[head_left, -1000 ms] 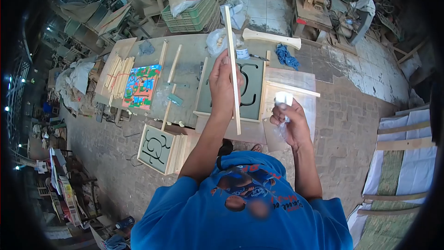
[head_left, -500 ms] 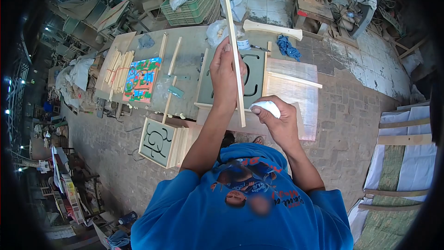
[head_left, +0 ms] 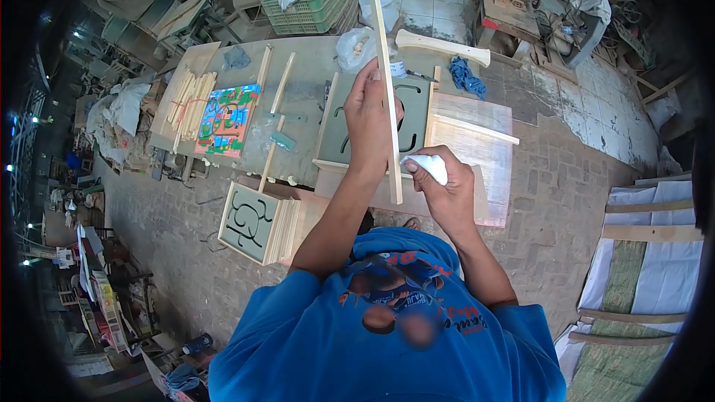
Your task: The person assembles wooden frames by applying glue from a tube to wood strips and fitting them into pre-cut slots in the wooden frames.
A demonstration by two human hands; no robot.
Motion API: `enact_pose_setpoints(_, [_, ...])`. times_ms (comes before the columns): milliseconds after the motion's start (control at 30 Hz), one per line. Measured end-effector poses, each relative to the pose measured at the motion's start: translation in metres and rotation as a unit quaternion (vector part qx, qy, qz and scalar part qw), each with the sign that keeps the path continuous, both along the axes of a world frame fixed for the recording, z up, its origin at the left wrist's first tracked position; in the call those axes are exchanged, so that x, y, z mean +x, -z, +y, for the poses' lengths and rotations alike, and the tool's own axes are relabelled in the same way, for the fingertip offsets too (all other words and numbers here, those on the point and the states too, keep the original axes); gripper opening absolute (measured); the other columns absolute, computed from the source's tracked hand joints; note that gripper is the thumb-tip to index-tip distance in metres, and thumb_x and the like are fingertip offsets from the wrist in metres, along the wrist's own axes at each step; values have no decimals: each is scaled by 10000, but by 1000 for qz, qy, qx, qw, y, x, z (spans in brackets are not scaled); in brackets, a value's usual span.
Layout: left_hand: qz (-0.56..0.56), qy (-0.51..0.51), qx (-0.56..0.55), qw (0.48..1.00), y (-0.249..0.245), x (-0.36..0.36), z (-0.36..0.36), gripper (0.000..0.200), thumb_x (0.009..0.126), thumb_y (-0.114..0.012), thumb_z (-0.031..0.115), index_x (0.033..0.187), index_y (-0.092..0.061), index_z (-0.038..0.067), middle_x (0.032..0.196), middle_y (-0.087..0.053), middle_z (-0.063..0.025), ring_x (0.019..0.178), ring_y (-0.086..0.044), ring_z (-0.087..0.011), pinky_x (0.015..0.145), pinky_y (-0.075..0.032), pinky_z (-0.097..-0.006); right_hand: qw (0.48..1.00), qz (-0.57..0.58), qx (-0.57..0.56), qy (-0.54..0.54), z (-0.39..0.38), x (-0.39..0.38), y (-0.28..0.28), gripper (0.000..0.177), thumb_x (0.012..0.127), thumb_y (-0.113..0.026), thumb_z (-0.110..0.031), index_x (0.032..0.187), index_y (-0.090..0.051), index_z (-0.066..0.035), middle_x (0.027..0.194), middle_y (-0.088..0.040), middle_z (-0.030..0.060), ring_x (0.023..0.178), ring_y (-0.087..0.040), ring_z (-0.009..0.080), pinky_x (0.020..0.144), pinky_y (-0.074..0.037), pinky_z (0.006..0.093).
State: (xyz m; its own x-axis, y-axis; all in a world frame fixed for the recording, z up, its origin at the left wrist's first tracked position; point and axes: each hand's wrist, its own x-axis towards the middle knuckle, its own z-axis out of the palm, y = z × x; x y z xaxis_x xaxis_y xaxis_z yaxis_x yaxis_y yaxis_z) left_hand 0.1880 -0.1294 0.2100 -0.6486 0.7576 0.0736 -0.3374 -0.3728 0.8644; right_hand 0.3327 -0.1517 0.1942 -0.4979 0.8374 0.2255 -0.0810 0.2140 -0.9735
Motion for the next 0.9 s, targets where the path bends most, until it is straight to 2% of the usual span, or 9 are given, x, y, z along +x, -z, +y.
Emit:
enact_pose_setpoints(333, [4, 6, -15, 1000, 4, 0, 1, 365, 1010, -460, 193, 1294, -474, -36, 598, -448, -21, 490, -399, -82, 460, -334, -238, 999, -30, 21, 8, 2, -2, 4, 134, 858, -720, -105, 921, -638, -21, 652, -628, 47, 575, -573, 76, 520, -441, 244])
enact_pose_setpoints(600, [-6, -3, -12, 1000, 7, -2, 5, 370, 1001, -480, 195, 1297, -476, -27, 588, -443, -19, 476, -395, -80, 449, -330, -240, 997, -41, 59, 4, 2, 2, 4, 120, 837, -724, -70, 904, -635, -27, 723, -677, 93, 627, -645, 139, 579, -490, 270])
enact_pose_setpoints(900, [-17, -24, -25, 999, 5, -3, 10, 366, 990, -468, 166, 1301, -475, -28, 578, -442, -20, 475, -391, -77, 429, -315, -231, 995, -55, 73, -33, 2, 10, 3, 117, 828, -722, -49, 897, -634, -13, 762, -696, 116, 671, -686, 171, 591, -507, 278])
